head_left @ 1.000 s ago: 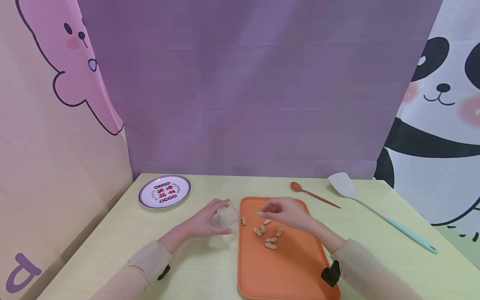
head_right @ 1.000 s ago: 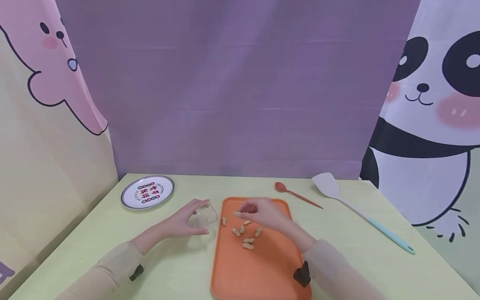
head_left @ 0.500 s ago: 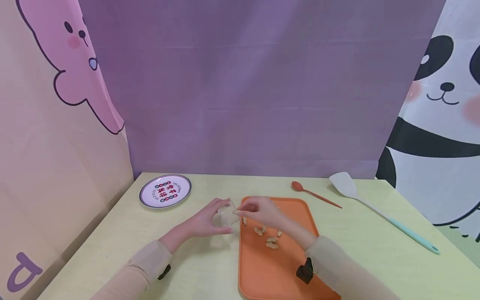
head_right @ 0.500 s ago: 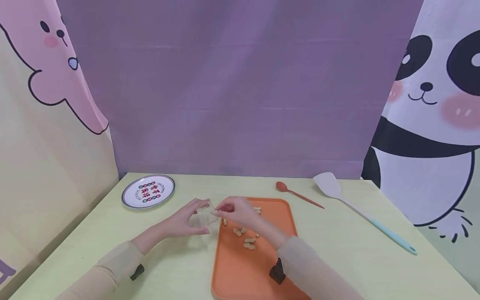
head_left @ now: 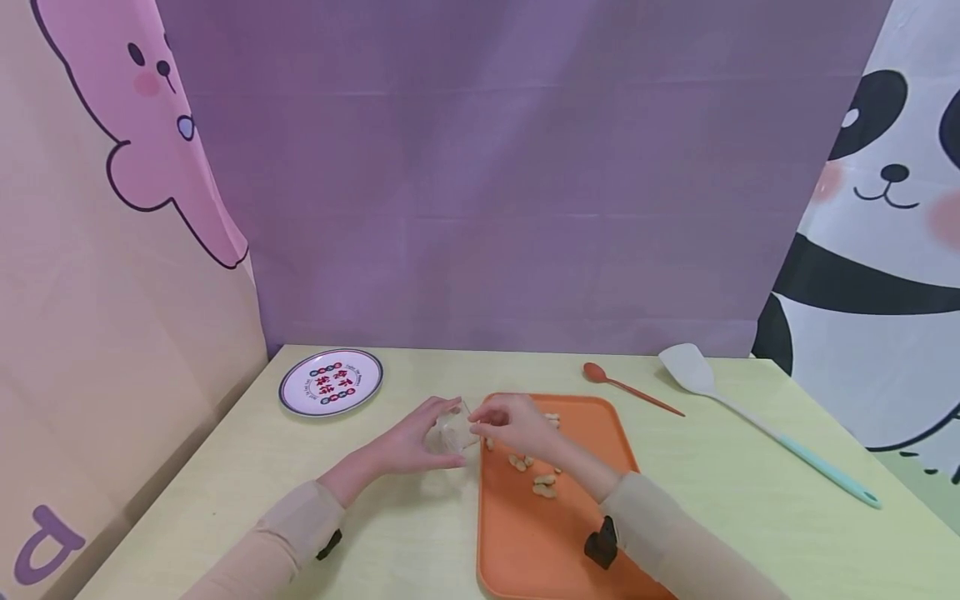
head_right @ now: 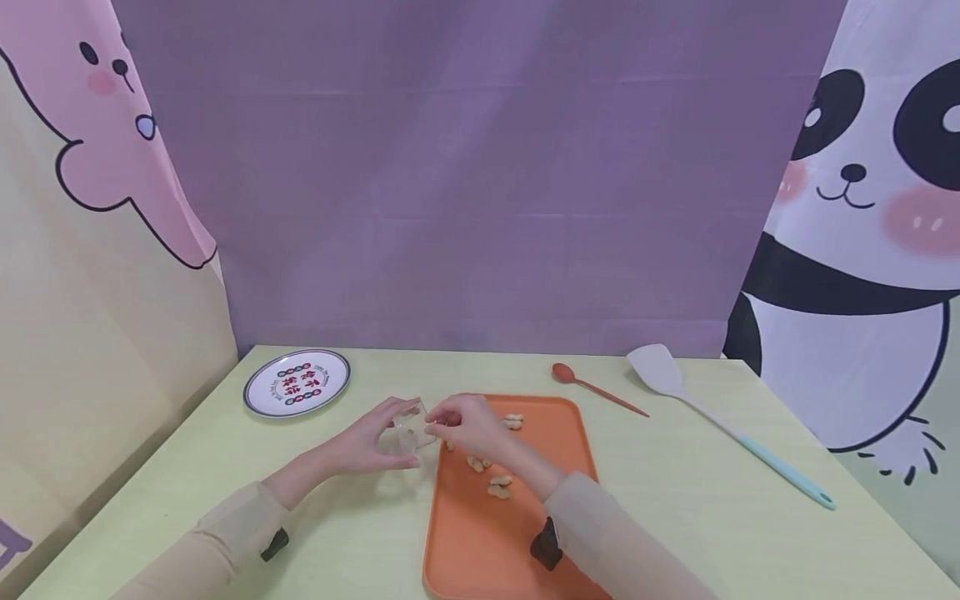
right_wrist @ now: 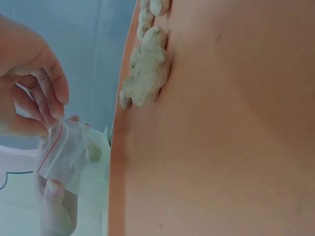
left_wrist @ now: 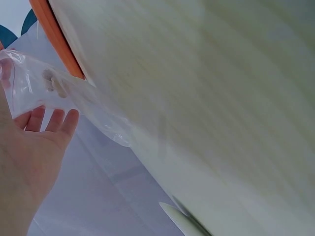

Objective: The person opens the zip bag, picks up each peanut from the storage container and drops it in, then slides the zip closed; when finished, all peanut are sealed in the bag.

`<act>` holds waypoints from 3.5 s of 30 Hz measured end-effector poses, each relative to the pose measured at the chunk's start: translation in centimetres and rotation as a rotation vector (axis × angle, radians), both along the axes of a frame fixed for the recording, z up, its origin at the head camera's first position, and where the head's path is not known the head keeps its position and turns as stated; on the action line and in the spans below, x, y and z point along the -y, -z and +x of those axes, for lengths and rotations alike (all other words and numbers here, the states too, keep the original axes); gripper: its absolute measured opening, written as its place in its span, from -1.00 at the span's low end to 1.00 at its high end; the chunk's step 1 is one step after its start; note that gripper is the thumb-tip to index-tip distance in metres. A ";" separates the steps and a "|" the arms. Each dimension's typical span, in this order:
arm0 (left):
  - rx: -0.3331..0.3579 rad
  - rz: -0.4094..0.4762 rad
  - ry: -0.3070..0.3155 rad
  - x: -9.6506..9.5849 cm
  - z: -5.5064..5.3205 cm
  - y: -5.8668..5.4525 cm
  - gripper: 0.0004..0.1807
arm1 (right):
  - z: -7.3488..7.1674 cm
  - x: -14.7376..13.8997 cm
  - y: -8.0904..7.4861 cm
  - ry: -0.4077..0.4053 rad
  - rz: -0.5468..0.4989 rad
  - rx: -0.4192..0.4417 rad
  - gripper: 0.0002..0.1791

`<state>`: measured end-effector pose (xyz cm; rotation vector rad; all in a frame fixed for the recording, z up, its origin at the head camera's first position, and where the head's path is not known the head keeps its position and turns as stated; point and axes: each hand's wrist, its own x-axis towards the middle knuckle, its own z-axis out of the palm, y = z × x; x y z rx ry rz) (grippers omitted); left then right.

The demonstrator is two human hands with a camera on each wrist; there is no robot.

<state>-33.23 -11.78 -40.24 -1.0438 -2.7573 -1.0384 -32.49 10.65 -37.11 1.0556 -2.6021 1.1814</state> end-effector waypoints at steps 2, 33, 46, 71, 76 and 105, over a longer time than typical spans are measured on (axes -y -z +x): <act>0.006 0.004 0.001 0.0 0.1 -0.1 -0.03 | 0.0 -0.1 0.0 0.010 0.006 -0.002 -0.79; -0.010 -0.026 -0.007 0.0 0.2 0.0 0.00 | 1.2 -8.6 -1.1 0.099 0.095 0.045 -0.78; -0.011 -0.029 -0.003 -0.2 0.3 0.0 -0.01 | 1.0 -11.7 1.1 -0.004 0.179 0.118 -0.72; -0.014 -0.013 0.008 -0.5 0.3 0.1 -0.02 | 1.6 -12.7 1.9 -0.021 0.270 0.150 -0.89; -0.020 -0.016 0.010 -0.5 0.3 0.1 -0.03 | 1.9 -13.2 2.0 -0.011 0.268 0.179 -0.86; -0.003 -0.042 0.007 -0.5 0.1 0.6 -0.01 | 2.3 -13.4 2.2 0.022 0.249 0.252 -0.83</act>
